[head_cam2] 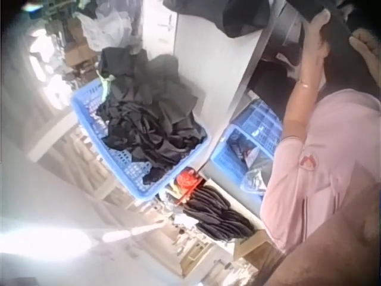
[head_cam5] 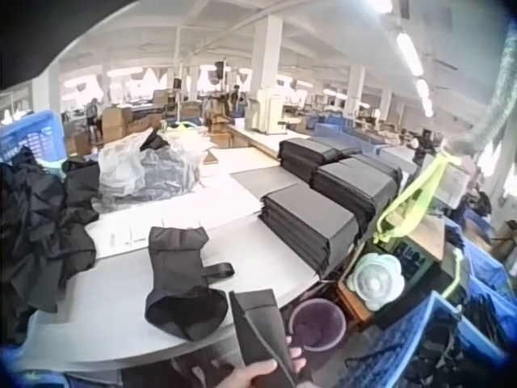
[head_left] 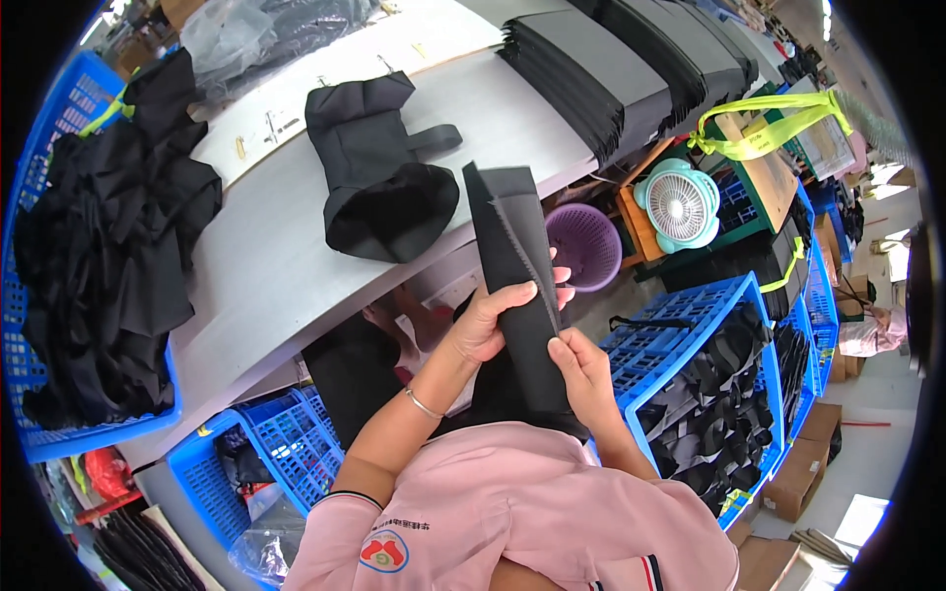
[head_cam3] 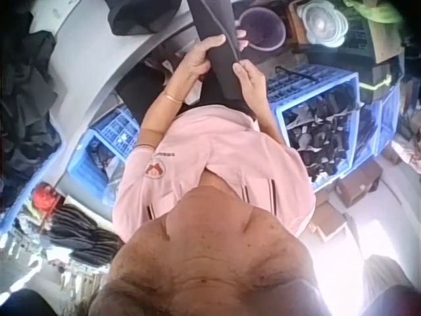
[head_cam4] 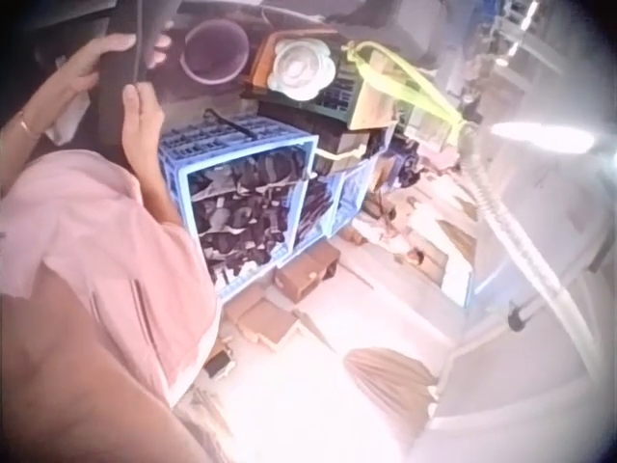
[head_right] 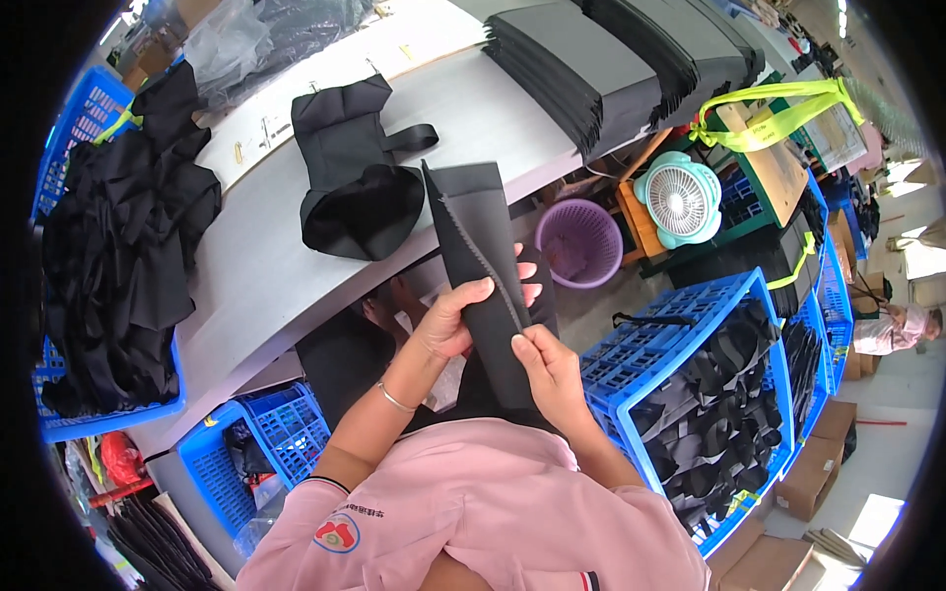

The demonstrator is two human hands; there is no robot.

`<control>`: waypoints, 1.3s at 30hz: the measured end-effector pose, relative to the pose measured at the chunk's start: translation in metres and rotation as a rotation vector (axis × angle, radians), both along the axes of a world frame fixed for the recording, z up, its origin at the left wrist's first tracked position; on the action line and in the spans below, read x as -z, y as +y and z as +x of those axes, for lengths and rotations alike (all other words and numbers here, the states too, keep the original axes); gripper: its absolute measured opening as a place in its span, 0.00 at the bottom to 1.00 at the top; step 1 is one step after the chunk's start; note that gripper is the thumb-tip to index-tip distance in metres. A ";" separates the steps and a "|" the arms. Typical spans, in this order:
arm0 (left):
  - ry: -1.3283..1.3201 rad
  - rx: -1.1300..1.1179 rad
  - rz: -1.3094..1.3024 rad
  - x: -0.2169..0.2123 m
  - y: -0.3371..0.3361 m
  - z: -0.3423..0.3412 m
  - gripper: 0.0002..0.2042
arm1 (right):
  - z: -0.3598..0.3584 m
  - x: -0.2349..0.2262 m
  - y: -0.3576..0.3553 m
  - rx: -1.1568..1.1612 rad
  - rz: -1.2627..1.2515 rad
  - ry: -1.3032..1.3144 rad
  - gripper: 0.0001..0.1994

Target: Inspecting and folding black fabric components in a textile factory setting.

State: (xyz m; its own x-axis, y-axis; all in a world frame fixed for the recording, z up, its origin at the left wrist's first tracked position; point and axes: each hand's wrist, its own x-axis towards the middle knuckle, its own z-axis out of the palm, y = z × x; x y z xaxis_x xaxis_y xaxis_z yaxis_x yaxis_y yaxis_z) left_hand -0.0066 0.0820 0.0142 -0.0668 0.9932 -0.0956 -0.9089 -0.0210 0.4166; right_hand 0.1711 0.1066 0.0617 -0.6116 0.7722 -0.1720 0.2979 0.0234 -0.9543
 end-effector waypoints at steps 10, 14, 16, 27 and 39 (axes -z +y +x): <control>0.584 -0.257 -0.182 -0.032 -0.043 -0.015 0.23 | -0.038 0.016 0.003 -0.160 -0.079 0.136 0.28; 1.353 -0.863 -0.361 -0.028 -0.070 -0.032 0.21 | -0.047 0.020 0.010 -0.244 0.110 0.139 0.22; 1.429 -1.028 -0.608 -0.023 -0.076 -0.049 0.16 | -0.055 0.020 0.016 -0.301 0.213 0.118 0.22; 1.710 -1.058 -0.330 -0.027 -0.033 -0.120 0.10 | -0.104 -0.016 0.025 -0.348 0.474 -0.165 0.21; 1.811 -1.212 -0.339 -0.059 -0.070 -0.124 0.14 | -0.123 -0.037 -0.003 -0.323 1.139 -0.292 0.29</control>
